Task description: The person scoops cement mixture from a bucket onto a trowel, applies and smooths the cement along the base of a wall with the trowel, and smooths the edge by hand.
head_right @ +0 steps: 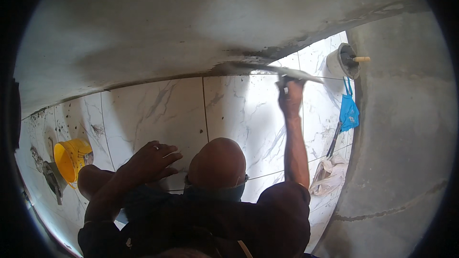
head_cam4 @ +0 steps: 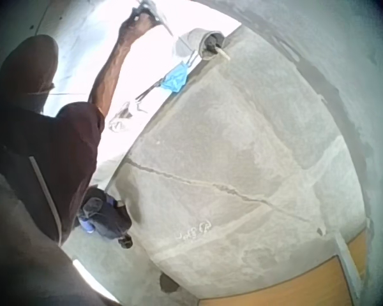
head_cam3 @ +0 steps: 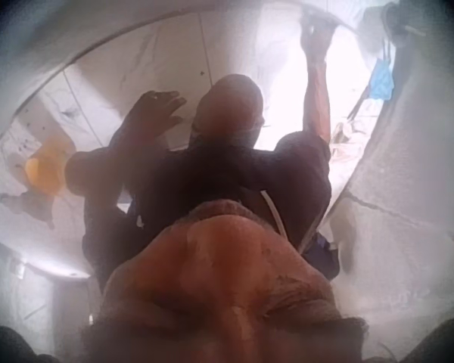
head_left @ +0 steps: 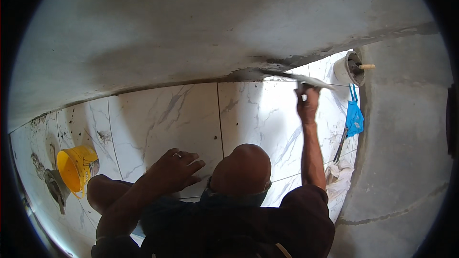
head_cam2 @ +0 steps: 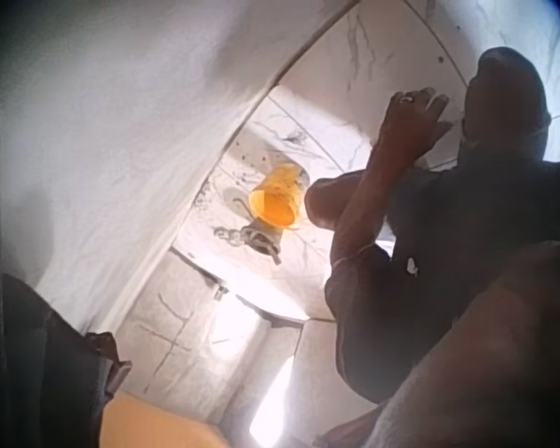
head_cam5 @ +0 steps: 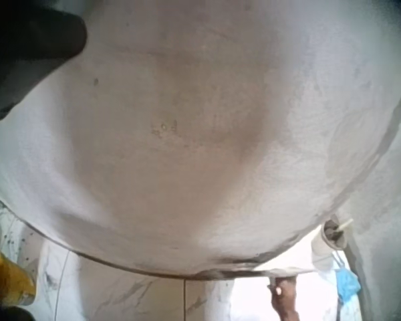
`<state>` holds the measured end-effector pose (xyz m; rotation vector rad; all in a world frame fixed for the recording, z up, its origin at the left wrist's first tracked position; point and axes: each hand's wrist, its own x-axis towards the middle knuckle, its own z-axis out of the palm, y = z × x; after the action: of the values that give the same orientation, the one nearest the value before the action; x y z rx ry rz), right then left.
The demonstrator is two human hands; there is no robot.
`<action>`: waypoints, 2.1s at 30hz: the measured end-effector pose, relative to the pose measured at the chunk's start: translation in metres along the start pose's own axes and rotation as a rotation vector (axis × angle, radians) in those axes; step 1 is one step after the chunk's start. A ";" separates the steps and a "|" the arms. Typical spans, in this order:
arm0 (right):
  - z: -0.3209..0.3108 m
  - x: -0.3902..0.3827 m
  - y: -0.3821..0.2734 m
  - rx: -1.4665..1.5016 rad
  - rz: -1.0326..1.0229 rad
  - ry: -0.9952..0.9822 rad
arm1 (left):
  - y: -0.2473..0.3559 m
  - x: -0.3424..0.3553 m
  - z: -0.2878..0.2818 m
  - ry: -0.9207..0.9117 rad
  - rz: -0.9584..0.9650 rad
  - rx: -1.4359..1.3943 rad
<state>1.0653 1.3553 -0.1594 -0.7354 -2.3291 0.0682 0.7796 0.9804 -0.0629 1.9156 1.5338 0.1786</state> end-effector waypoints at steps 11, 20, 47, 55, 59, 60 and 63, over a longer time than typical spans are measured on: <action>0.088 -0.028 -0.012 -0.110 0.052 -0.055 | -0.001 0.001 0.004 0.017 -0.023 0.002; -0.021 0.038 -0.025 -0.055 0.107 0.212 | -0.001 0.006 0.001 0.000 0.034 -0.022; 0.025 -0.021 -0.009 0.016 -0.017 -0.005 | 0.003 -0.001 -0.002 0.017 0.010 -0.020; 0.088 -0.021 -0.024 -0.053 0.032 0.043 | -0.001 0.000 -0.001 0.008 -0.025 -0.011; 0.029 0.010 -0.011 -0.101 0.007 0.179 | 0.000 0.005 0.001 -0.004 0.003 -0.010; 0.016 0.019 -0.014 -0.109 -0.005 0.205 | 0.000 0.003 0.001 -0.019 0.005 -0.009; -0.016 0.036 -0.015 -0.161 -0.005 0.208 | -0.004 0.000 0.004 -0.003 0.020 -0.009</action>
<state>1.0460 1.3589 -0.1223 -0.7771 -2.1546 -0.1913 0.7780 0.9793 -0.0683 1.9238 1.5094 0.1909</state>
